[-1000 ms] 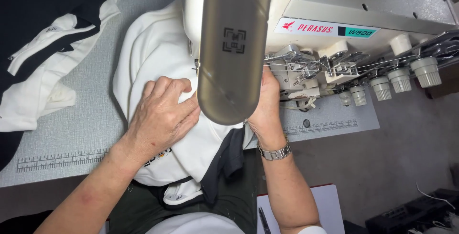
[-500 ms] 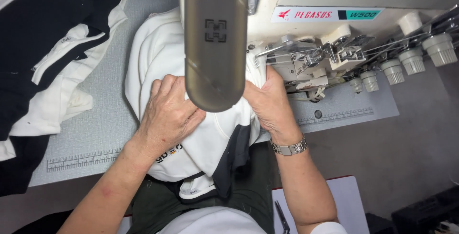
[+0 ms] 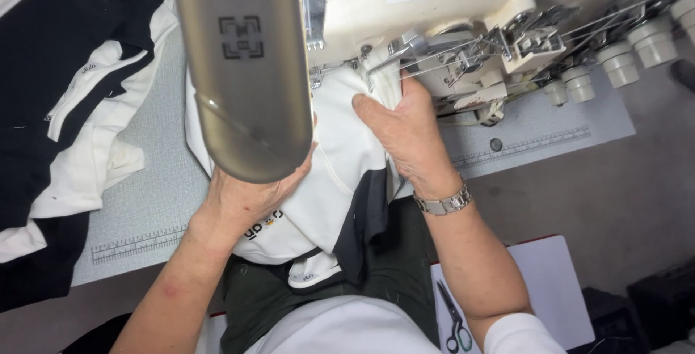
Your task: Trimming loose threads from garments using small scissors and then folding the finished items.
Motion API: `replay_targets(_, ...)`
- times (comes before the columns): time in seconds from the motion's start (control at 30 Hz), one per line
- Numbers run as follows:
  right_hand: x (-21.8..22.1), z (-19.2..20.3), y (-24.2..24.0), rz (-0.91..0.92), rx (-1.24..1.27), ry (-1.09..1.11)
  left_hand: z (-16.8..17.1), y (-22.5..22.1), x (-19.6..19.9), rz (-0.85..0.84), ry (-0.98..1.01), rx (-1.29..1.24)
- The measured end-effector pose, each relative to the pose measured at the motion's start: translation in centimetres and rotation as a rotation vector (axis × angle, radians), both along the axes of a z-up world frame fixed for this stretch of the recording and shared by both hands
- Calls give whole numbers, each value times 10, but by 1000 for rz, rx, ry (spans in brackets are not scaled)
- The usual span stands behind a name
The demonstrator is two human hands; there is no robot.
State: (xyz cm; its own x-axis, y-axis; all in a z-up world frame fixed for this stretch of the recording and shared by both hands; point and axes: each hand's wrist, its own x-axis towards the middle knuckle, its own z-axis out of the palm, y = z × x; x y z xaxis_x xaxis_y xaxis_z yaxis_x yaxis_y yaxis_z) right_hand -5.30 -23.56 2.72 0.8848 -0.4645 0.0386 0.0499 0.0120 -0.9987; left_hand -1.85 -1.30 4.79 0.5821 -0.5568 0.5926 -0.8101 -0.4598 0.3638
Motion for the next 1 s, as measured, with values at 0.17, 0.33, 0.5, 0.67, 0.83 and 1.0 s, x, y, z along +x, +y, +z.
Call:
replay_targets(0.17, -19, 37, 13, 171, -1, 156, -24, 10, -3, 137, -58, 151)
replay_targets(0.33, -36, 16, 3, 230, -20, 302, -4, 24, -27, 278, 592, -34)
replay_targets(0.5, -41, 2, 8, 136, -2, 442, -12, 67, -32, 329, 471, 68)
replay_targets(0.67, -45, -16, 30, 48, 149, 222, -27, 30, -19, 19, 38, -175)
replay_targets(0.83, -46, 45, 59, 0, 248, 23, -30, 9, 9, -54, -50, -149)
replay_targets(1.0, -48, 43, 48, -108, 68, 17, 21, 3, -8, 58, 186, 20)
